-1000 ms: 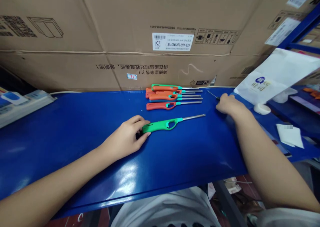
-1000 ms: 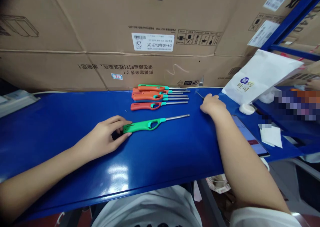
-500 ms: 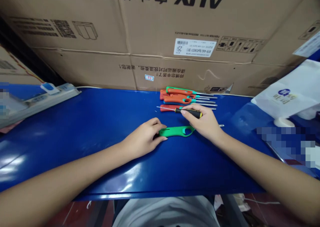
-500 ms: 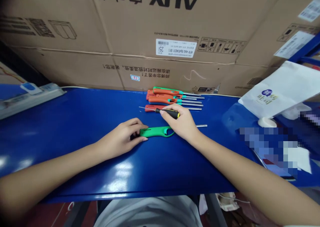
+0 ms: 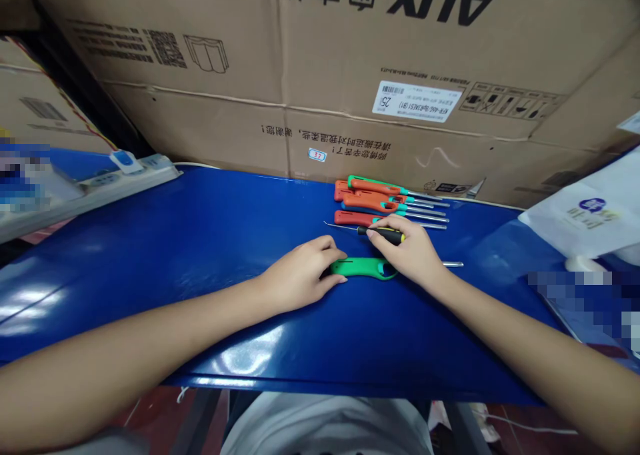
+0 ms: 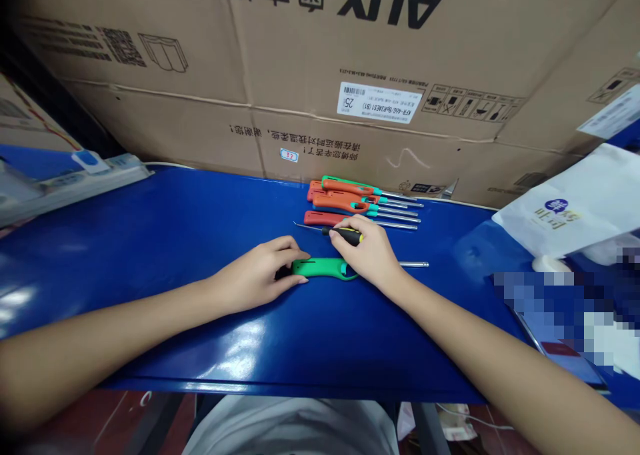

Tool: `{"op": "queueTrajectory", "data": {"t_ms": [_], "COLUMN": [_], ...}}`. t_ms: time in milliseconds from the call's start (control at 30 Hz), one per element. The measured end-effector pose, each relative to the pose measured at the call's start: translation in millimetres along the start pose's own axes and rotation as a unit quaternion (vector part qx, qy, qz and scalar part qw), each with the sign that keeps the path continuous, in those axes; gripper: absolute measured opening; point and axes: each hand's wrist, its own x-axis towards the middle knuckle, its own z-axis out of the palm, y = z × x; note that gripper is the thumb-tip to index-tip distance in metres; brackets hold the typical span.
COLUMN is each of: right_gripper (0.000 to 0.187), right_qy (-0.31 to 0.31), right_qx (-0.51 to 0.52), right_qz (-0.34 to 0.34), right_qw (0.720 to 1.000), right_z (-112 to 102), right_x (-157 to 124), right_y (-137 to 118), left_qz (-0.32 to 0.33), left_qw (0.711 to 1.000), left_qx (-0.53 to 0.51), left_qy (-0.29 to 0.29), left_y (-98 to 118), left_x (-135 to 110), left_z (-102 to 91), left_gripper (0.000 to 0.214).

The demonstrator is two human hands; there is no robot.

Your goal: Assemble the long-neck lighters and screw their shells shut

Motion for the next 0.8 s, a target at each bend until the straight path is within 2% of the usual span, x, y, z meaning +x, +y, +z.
{"op": "queueTrajectory", "data": {"t_ms": [133, 267, 367, 533, 633, 800], "right_gripper": [0.015, 0.016, 0.021, 0.015, 0.019, 0.032], "right_qy": [0.0, 0.022, 0.046, 0.128, 0.134, 0.082], "right_qx": [0.005, 0.041, 0.133, 0.305, 0.348, 0.375], "right_qz": [-0.007, 0.021, 0.065, 0.048, 0.065, 0.094], "right_qw": [1.0, 0.999, 0.988, 0.943, 0.925, 0.919], "right_z": [-3, -20, -39, -60, -62, -49], "right_x": [1, 4, 6, 6, 3, -7], "right_y": [-1, -11, -21, -40, -48, -43], "left_qz": [0.002, 0.016, 0.031, 0.065, 0.094, 0.122], "left_qw": [1.0, 1.0, 0.999, 0.997, 0.995, 0.992], "left_qx": [-0.005, -0.016, -0.026, -0.029, -0.019, -0.02], "left_qy": [0.0, 0.004, 0.012, 0.019, 0.021, 0.01], "left_y": [-1, -2, -3, -1, 2, 4], "left_x": [0, -1, -1, -2, -1, 1], "left_z": [-0.3, 1.7, 5.0, 11.5, 15.7, 17.8], "left_gripper": [0.029, 0.031, 0.033, 0.042, 0.046, 0.048]}}
